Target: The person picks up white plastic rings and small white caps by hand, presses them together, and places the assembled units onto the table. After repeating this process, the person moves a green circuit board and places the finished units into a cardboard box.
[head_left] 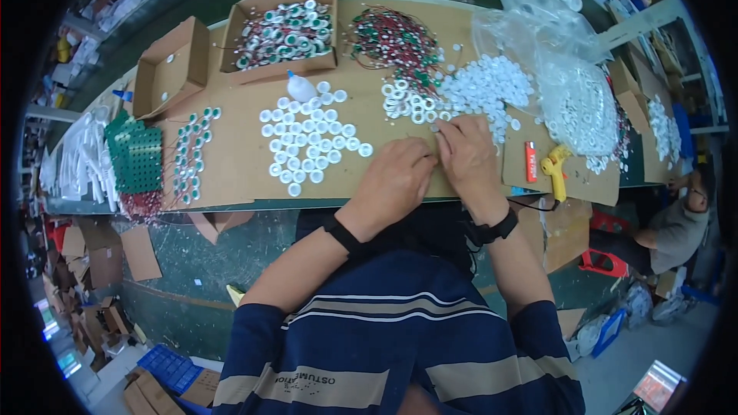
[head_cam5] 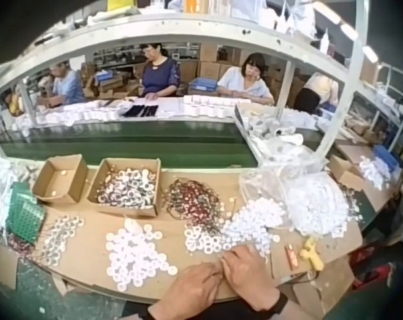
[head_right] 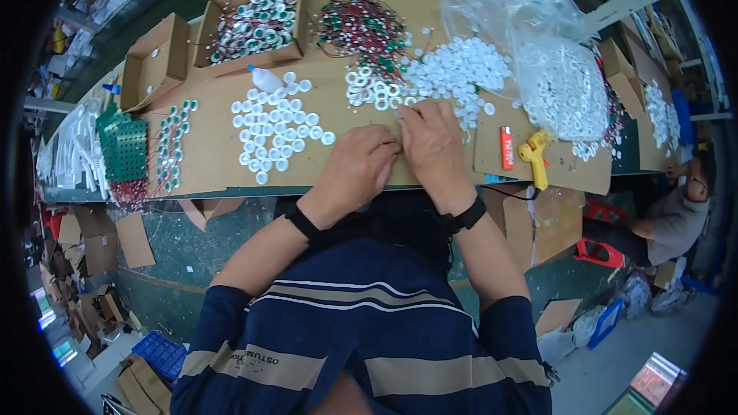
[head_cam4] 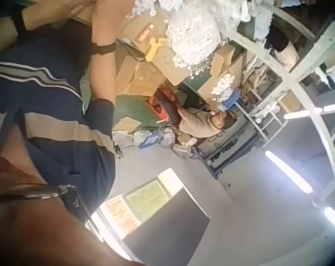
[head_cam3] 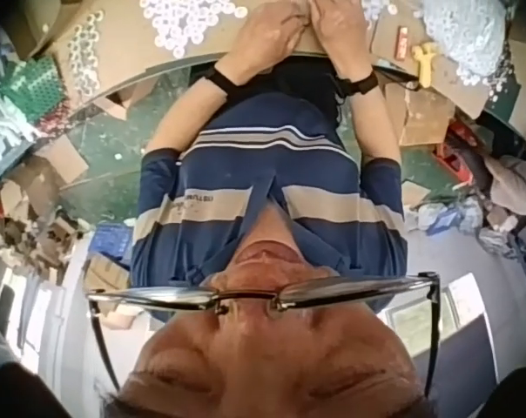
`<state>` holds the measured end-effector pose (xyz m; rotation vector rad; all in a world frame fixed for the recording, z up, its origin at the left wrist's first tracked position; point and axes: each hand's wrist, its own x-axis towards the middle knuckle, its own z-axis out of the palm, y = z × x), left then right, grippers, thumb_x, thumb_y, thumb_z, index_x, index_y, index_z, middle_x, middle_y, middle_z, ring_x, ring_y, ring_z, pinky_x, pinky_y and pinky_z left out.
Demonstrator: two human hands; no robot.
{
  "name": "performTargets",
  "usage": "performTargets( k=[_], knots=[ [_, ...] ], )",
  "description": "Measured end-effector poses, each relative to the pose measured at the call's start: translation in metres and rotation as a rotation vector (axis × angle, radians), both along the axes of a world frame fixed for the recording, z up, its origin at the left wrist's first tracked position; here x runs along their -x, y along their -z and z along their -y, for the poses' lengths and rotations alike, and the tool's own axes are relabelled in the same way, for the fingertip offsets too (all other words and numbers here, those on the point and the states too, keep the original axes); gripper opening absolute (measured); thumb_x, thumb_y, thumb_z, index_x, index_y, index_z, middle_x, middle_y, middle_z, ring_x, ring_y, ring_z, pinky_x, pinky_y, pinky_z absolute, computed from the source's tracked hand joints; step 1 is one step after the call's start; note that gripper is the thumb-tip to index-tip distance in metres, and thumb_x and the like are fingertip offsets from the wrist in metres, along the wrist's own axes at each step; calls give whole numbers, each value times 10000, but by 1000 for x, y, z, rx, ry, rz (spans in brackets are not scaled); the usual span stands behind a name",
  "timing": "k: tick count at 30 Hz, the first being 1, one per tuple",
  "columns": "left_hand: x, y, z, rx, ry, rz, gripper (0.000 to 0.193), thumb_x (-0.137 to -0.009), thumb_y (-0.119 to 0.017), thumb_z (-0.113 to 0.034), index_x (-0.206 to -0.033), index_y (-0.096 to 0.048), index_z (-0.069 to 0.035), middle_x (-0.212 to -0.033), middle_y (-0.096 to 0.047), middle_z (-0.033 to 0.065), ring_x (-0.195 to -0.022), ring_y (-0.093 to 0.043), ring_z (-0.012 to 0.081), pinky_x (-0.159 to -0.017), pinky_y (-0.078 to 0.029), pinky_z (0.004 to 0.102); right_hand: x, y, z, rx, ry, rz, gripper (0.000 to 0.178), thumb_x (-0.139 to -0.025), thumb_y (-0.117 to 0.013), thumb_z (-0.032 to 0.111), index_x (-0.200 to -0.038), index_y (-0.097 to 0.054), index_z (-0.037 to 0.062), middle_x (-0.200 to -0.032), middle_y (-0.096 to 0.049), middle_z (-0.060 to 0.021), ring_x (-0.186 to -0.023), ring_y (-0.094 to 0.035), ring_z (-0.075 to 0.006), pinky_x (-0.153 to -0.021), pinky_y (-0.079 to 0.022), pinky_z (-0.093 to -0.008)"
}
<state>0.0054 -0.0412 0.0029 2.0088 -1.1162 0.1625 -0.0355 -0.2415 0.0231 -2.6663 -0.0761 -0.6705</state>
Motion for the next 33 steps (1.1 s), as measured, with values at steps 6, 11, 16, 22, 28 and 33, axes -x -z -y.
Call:
performTargets(
  k=[6,11,16,22,28,33],
  knots=[
    [4,-4,-1,26,-19,4,225,-916,-870,-14,-1137,-841,-43,-1228,-788,133,-1239,-756,370,-1072,-601,502,-3,-8,26,-21,84,-1,189,-972,-855,23,-1160,-876,35,-1131,-793,-139,-1095,-720,-389,-949,-605,-488],
    [1,-2,-3,0,-29,41,247,-904,-878,-11,-1146,-839,-43,-1221,-788,127,-1229,-754,374,-1067,-603,507,18,-11,27,-70,33,-102,191,-980,-852,29,-1169,-876,44,-1122,-785,-138,-1085,-717,-387,-941,-603,-492],
    [1,-3,2,-3,-23,40,270,-903,-874,-7,-1169,-832,-38,-1229,-792,123,-1212,-755,373,-1064,-602,505,30,-4,15,-31,30,-69,211,-972,-856,19,-1180,-871,51,-1114,-764,-130,-1067,-709,-385,-926,-601,-495],
    [0,-5,3,0,-67,43,365,-921,-860,-19,-1282,-813,-37,-1290,-782,132,-1246,-736,374,-1088,-584,501,35,-1,4,-11,-12,-69,222,-959,-868,17,-1180,-855,36,-1095,-729,-135,-1039,-694,-389,-904,-594,-495],
    [-3,-10,11,-109,-188,170,489,-975,-824,-68,-1458,-752,-49,-1396,-753,132,-1335,-693,371,-1124,-562,500,37,0,-6,-95,-110,-74,207,-964,-863,17,-1169,-834,21,-1093,-723,-151,-1036,-692,-394,-899,-588,-498],
    [-7,-7,17,-175,-206,193,554,-996,-778,-83,-1543,-696,-57,-1459,-728,135,-1383,-664,362,-1138,-553,496,37,7,-2,-65,-53,-72,195,-972,-859,27,-1162,-818,28,-1100,-718,-150,-1055,-708,-396,-911,-593,-502]
  ],
)
